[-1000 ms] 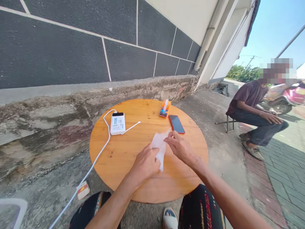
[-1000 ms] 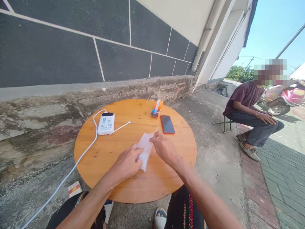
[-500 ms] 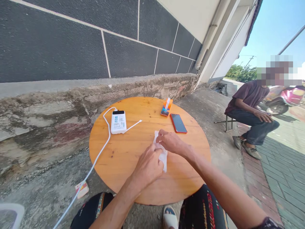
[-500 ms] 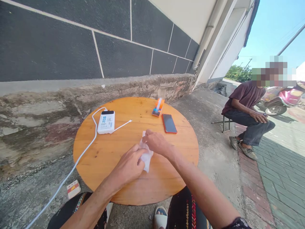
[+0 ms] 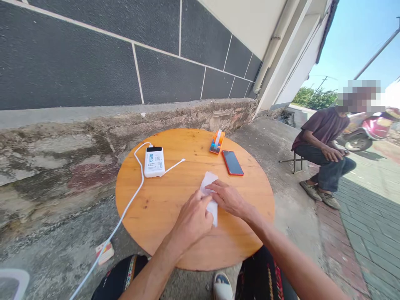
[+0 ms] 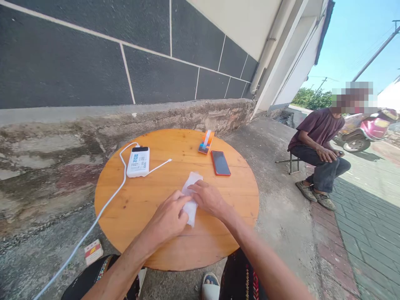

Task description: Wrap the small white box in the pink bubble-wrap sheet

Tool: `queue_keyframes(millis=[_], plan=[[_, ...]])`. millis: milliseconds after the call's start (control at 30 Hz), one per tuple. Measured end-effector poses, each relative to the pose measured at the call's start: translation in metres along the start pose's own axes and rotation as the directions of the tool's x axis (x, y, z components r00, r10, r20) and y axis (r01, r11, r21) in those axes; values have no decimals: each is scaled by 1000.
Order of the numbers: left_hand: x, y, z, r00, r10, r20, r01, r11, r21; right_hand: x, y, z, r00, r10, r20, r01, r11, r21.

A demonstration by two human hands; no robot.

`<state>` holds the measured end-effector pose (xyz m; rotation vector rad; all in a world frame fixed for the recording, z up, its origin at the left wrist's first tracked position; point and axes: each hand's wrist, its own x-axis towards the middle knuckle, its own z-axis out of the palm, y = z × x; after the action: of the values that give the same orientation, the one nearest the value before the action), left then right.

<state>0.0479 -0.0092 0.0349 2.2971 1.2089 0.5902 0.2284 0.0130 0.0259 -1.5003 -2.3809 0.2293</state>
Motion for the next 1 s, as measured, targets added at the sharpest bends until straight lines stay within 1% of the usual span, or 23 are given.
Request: queue_keyframes(millis=[67,133,467,567,667,733,833,1000], plan=[[0,-1,1,1000,5,-2,-5,1000,-6,3,0,5,1000,26,17,-25,1000,-11],[0,-2,1,1000,8,-8,-8,1000,-8,3,1,8,999,31,9,-31,1000,-4],[1,-2,1,1000,22,-15,-22,1000,-16,1,3,12,999,8,-45,-5,999,53],[1,-3,2,999,21,-25,-21,999,-33,-6,4,7,991,26,-131,-9,991,131],[0,-4,4,999,28,-31,-30,998,-48,-19,2,2,971,68,-230,-7,966,257],[0,-4,5,999,30,-30,-32,998,-54,-26,-1,3,972,73,-224,7,942,337],[0,-4,6,999,30,-36,-32,997,-64,-33,-4,10,983,69,-168,7,909,416],[0,-2,6,998,27,-50,-30,997,-65,-34,-3,23,984,59,-166,21,894,447]])
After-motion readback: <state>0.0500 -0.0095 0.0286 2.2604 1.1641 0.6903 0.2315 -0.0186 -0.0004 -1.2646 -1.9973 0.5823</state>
